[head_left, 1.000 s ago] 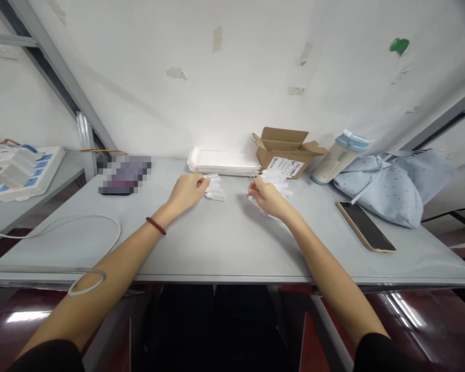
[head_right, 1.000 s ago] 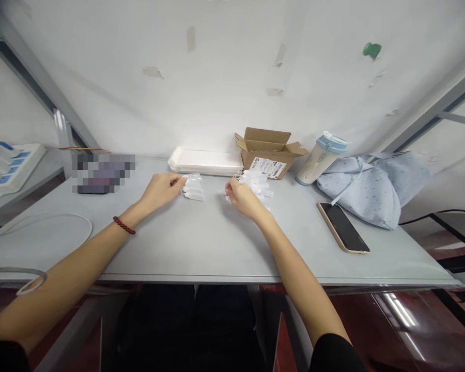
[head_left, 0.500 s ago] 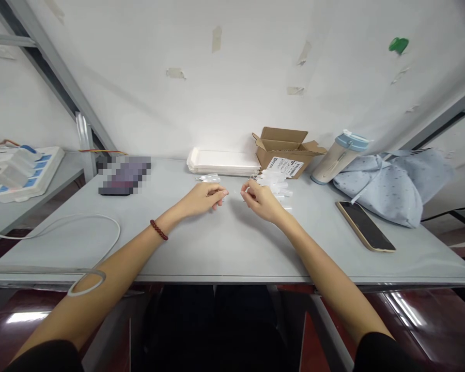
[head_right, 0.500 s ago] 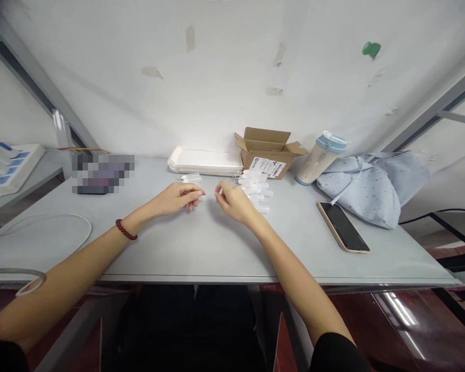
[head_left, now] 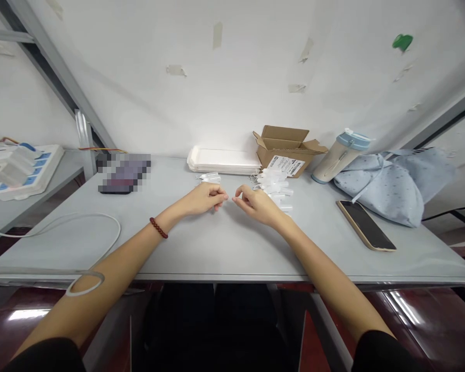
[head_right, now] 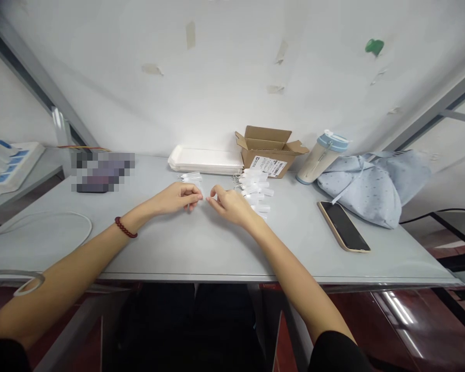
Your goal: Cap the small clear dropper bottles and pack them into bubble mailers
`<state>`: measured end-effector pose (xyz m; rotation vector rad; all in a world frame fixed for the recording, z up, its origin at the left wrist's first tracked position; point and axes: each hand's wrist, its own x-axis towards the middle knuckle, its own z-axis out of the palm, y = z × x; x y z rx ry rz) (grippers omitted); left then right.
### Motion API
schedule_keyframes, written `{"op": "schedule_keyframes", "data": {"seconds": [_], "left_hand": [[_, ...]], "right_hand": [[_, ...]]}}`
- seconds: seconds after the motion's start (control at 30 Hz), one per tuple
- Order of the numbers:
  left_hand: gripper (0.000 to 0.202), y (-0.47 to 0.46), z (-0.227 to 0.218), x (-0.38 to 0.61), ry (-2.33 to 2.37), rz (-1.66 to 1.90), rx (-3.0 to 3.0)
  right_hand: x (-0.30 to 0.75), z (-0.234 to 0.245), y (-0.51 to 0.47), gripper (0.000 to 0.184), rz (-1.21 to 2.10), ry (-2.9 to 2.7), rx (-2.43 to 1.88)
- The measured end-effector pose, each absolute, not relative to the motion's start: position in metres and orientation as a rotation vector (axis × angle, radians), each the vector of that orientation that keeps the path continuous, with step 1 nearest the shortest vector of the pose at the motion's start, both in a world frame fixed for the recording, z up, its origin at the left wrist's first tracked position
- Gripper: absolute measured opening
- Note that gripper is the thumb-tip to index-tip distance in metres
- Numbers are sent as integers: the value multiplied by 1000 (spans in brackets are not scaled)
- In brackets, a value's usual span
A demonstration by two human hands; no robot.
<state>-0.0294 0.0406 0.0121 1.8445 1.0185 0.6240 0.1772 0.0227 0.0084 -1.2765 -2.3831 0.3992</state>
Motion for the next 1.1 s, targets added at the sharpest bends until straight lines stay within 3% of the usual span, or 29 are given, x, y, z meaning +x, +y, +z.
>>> {"op": "schedule_keyframes", "data": {"seconds": [0.27, 0.63, 0.87, 1.1], "left_hand": [[16, 50, 16, -37, 1195, 824, 1695], [19, 45, 15, -36, 1065, 600, 1709], [26, 39, 15, -28, 1028, 824, 1387], [28, 38, 17, -26, 959, 814, 1286]], "right_hand": [[186, 9, 29, 21, 344, -2328, -1304], [186, 7, 33, 22, 454, -2041, -1174], [183, 11, 28, 32, 612, -1940, -1134], [183, 11, 27, 38, 654, -1891, -1138]]}}
